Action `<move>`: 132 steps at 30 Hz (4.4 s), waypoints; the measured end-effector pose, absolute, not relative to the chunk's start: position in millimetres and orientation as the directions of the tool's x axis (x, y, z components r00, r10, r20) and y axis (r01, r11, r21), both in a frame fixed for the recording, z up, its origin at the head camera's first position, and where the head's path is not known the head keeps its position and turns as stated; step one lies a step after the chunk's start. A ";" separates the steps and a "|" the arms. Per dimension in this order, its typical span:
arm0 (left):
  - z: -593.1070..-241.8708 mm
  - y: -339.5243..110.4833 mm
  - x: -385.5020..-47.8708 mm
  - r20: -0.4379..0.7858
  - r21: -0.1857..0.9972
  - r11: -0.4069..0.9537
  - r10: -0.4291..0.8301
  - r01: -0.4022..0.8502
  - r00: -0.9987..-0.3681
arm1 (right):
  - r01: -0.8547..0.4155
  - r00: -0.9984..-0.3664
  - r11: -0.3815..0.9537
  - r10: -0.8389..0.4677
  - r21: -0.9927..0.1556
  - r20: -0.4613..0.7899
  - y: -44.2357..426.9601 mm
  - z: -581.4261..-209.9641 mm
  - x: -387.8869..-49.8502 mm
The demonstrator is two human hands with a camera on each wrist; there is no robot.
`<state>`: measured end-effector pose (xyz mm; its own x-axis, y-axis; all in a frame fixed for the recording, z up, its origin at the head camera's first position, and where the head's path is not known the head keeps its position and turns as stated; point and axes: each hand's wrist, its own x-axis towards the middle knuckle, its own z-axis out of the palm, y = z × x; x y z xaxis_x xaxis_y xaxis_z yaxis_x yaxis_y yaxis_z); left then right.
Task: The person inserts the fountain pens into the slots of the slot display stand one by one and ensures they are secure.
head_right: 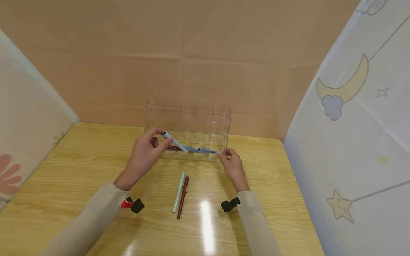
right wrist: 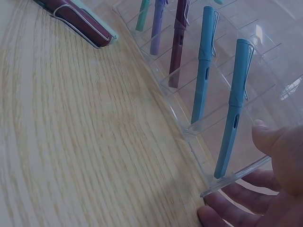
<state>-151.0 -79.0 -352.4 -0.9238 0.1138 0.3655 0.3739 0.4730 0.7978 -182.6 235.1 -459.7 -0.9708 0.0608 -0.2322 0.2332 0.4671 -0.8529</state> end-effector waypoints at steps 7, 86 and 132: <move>-349.6 -65.9 -171.8 0.397 0.807 0.433 0.106 0.402 -0.912 | 0.220 -0.974 0.472 0.062 -0.854 -0.217 236.4 -462.9 -185.3; -365.9 48.5 -228.6 0.218 0.706 0.638 0.217 0.307 -0.952 | 0.200 -0.978 0.480 0.043 -0.854 -0.205 246.5 -463.7 -189.3; -366.7 36.7 -233.0 0.246 0.577 0.730 0.271 0.365 -0.931 | 0.189 -0.981 0.503 0.069 -0.843 -0.179 244.0 -463.8 -188.0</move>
<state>-233.0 36.7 -366.7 -0.9307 0.2710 0.2457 0.3651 0.7303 0.5774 -188.0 244.0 -463.8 -0.9814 0.0687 -0.1794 0.1893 0.5033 -0.8431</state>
